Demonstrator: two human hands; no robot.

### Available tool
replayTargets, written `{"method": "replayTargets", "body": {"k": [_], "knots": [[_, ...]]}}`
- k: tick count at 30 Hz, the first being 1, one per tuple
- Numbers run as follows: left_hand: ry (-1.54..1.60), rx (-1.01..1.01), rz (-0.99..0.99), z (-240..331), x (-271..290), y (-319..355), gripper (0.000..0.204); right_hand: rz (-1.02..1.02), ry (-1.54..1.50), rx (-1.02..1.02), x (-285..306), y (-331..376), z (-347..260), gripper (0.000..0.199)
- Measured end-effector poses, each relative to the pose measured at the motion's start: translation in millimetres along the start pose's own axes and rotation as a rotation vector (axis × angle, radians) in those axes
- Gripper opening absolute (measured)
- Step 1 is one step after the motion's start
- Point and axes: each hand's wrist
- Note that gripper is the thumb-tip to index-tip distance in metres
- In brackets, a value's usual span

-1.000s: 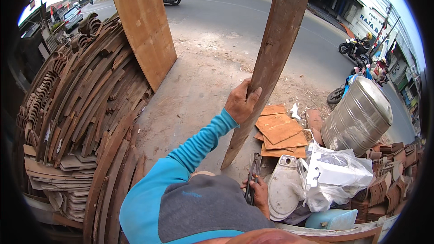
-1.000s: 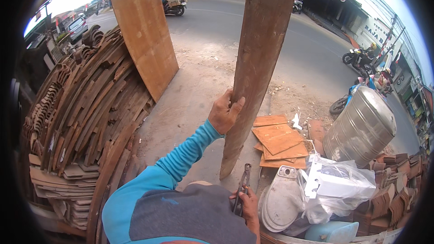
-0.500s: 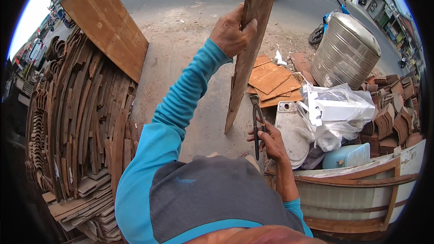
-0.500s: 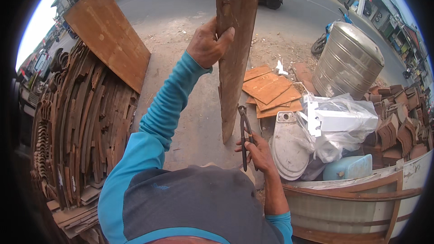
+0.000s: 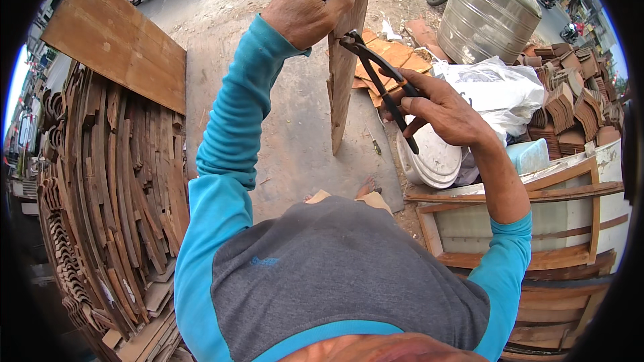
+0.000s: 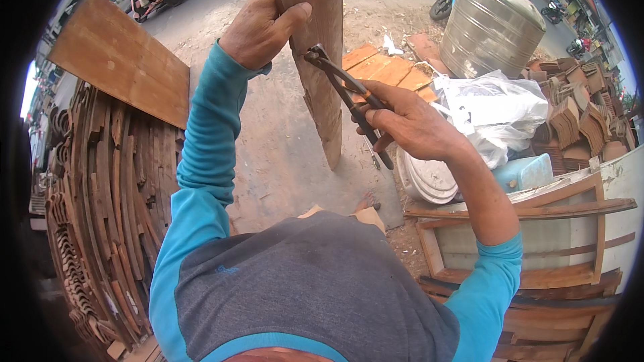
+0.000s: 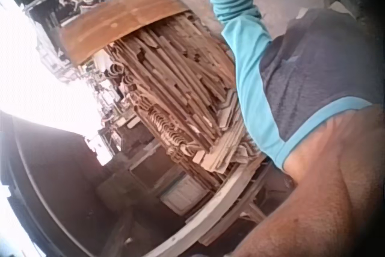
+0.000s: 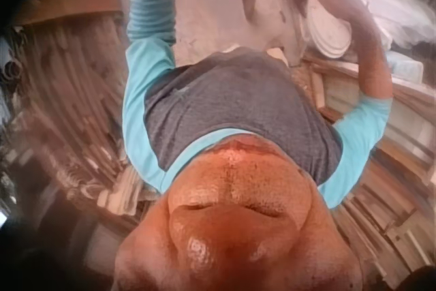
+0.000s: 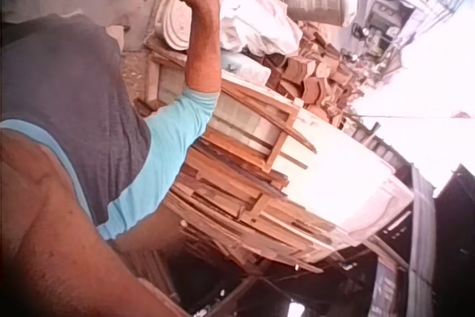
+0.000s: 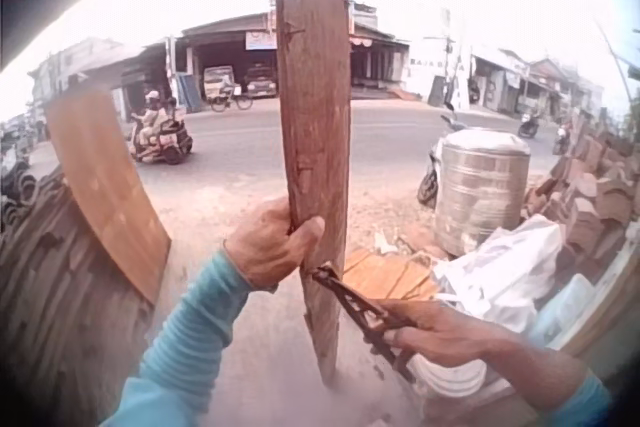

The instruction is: The person uses a hammer to pry apart and break a large wooden board into smaller pieces. They repeatedly strike and lever the wood, then use pliers to remove nails from a separated plank before placing the pieces onto a pile.

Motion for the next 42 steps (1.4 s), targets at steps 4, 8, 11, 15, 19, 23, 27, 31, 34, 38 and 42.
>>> {"method": "replayTargets", "body": {"k": [4,8,11,15,19,23,27,31,34,38,42], "knots": [[-0.04,0.003,-0.002,8.7,4.3,7.5,0.04,-0.041,0.209,-0.04,15.1,1.1,-24.0,0.056],[-0.069,-0.019,-0.017,14.2,6.1,8.0,0.037,-0.073,0.53,-0.098,34.2,2.9,-57.4,0.059],[-0.084,-0.026,-0.031,18.5,4.8,5.3,0.042,-0.191,0.682,-0.14,48.6,-1.7,-82.7,0.071],[-0.107,-0.073,0.003,11.0,0.7,0.6,0.038,-0.21,0.793,-0.156,54.1,-4.7,-87.2,0.068],[-0.057,-0.063,0.019,8.0,-3.0,-3.5,0.038,-0.203,0.606,-0.045,56.8,-8.4,-59.3,0.063],[-0.044,-0.006,0.017,6.0,-7.6,-6.8,0.038,-0.161,0.241,-0.199,22.2,-28.2,3.3,0.032],[0.009,0.043,0.018,15.9,-2.8,-18.4,0.037,0.053,0.181,0.017,-19.4,-48.4,49.2,0.033],[0.022,0.064,0.034,4.3,0.1,-15.7,0.037,0.304,0.054,0.357,-78.8,-109.8,127.9,0.031],[0.003,0.04,0.035,0.3,4.3,-14.1,0.038,0.222,-0.138,0.255,-84.2,-102.2,125.9,0.029],[0.053,0.107,-0.003,2.6,2.3,-17.1,0.038,0.055,-0.246,0.182,-34.9,-56.9,89.7,0.04],[0.017,0.102,-0.018,8.3,6.5,-12.1,0.04,0.005,-0.182,0.099,17.3,-18.9,19.0,0.049]]}}
Point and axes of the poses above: each hand's wrist, its own y-axis away from the middle knuckle, its own x-axis out of the back of the hand, z = x × y, and after that the axes turned 7 degrees about -z, right-handed
